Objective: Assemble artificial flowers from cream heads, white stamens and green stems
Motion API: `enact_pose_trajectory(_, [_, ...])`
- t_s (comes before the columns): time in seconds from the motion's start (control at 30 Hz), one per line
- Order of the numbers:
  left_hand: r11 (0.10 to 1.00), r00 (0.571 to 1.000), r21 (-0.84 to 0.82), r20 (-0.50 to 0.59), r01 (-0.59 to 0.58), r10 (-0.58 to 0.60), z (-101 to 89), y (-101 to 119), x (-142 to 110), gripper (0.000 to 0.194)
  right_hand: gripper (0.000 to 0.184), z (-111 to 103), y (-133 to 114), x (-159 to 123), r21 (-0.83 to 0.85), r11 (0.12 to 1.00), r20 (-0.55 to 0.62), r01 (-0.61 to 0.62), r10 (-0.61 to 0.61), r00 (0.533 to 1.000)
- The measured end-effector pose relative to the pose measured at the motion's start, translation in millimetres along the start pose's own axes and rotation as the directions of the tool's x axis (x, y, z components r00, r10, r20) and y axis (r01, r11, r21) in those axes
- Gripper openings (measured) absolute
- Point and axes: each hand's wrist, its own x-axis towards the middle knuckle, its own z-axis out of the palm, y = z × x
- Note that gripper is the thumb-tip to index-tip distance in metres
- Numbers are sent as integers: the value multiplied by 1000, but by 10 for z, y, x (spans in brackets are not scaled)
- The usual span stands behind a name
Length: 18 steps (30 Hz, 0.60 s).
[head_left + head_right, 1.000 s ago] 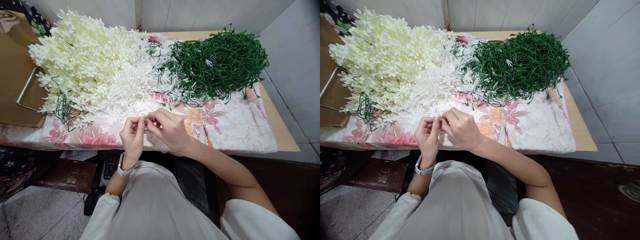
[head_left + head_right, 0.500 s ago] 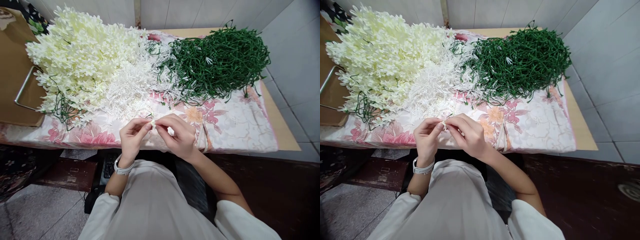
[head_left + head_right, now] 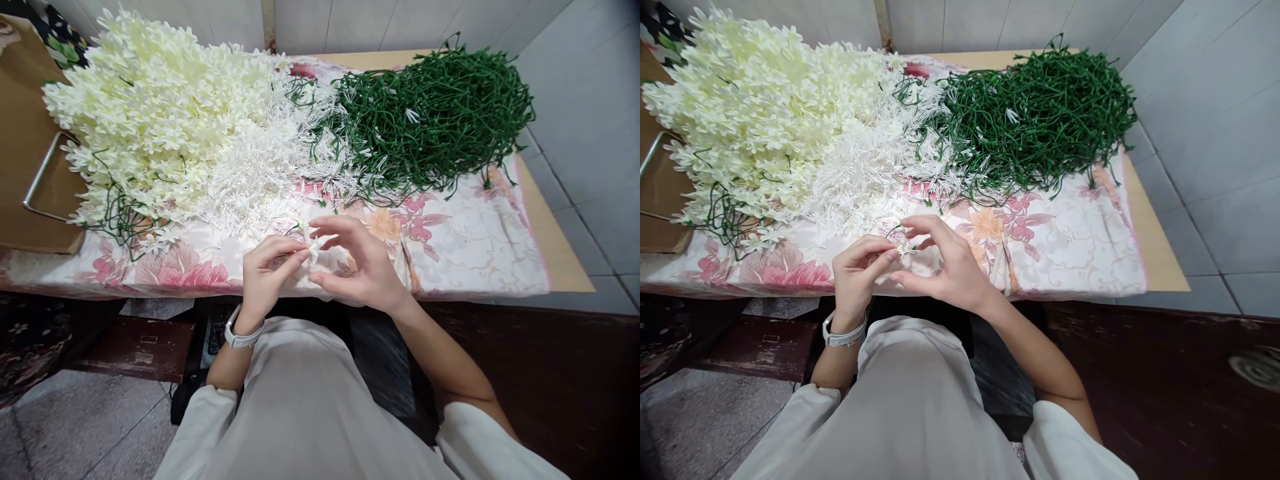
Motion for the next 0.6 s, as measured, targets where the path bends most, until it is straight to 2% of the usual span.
enact_pose_trajectory(0.1, [999,998,-3,-45,33,-33,2,-17,-16,8,31,-6,16,-39,48,996,-56,-75,78,995])
enact_pose_trajectory(0.2, [999,998,14,-37,42,-42,15,-31,-32,7,10,20,12,-75,-95,994,-92,-50,41,995])
enact_pose_trajectory(0.3, [998,1000,61,7,22,-23,25,-38,-56,8,8,52,14,-114,-239,971,-67,5,-22,998])
enact_pose_trajectory(0.43, [975,999,219,37,-41,33,-5,-39,-85,13,8,19,79,-175,-251,967,-70,-33,16,997])
enact_pose_trajectory(0.47, [948,997,307,16,-83,82,-14,-42,-86,16,7,-11,108,-188,-248,967,-95,-61,39,995])
enact_pose_trajectory(0.53, [835,979,523,-3,-170,202,-19,-56,-76,20,6,-87,175,-202,-250,960,-166,-129,89,982])
enact_pose_trajectory(0.6, [691,960,681,68,-243,271,4,-84,-55,20,6,-165,236,-195,-268,947,-193,-178,128,973])
